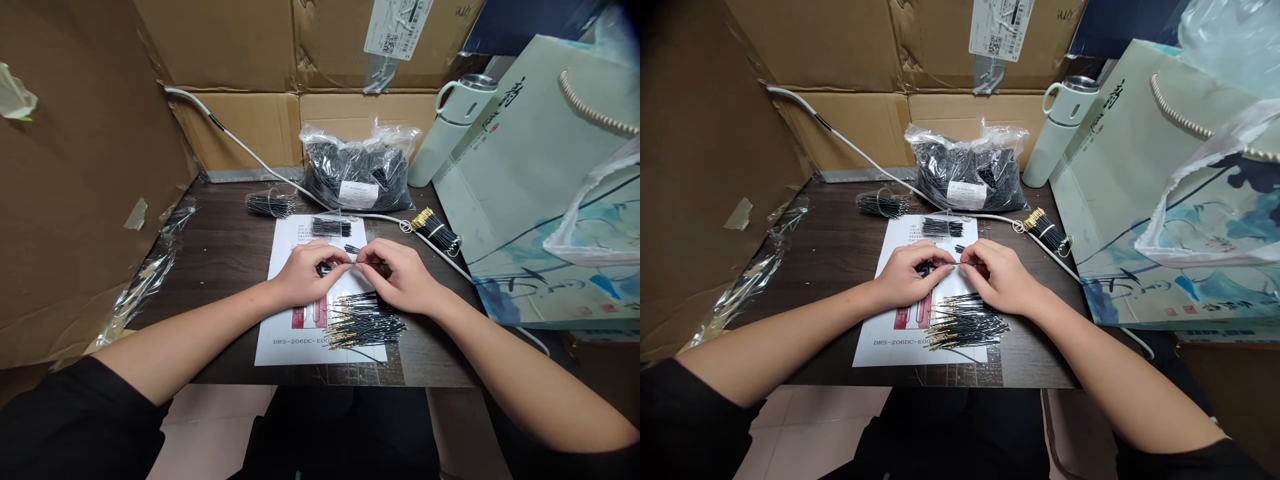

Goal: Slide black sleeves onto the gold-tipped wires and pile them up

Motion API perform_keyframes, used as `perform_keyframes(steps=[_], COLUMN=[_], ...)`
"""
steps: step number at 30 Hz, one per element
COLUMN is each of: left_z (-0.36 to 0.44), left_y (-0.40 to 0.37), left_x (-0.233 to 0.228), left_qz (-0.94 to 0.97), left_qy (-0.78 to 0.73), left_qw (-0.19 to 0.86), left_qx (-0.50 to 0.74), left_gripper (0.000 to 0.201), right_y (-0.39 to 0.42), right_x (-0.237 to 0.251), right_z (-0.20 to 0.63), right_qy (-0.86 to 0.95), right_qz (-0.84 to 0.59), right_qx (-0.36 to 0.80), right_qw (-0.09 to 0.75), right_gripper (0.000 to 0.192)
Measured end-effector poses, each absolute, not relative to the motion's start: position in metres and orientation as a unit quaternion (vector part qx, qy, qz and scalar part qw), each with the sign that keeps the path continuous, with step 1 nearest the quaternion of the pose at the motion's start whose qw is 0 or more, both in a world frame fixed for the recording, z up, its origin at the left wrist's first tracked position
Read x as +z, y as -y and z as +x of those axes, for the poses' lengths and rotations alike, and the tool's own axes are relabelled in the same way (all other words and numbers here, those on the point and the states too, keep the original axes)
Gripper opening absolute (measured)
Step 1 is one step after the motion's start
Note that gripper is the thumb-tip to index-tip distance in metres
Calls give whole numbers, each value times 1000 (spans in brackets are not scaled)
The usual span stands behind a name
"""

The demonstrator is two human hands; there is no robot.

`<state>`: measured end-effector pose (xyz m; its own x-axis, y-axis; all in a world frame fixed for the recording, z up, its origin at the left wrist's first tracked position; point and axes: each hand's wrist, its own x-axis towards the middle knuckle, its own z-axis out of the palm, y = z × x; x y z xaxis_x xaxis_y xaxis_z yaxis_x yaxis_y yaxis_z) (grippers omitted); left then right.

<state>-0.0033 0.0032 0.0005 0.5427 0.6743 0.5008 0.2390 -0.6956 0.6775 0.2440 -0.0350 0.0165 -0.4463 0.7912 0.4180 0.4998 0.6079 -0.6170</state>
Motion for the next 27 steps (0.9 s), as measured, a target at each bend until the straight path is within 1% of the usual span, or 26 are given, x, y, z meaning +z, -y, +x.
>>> perform_keyframes(steps=[27], left_z=[-4], left_y=[-3], left_x=[0], left_qz=[836], left_qy=[-276], left_qw=[271], left_qx=[389], left_gripper=[8], right_y=[35], right_x=[16], right_z=[244], right_qy=[824], right_qz=[-388], right_qx=[213], right_qw=[353], right_gripper=[7])
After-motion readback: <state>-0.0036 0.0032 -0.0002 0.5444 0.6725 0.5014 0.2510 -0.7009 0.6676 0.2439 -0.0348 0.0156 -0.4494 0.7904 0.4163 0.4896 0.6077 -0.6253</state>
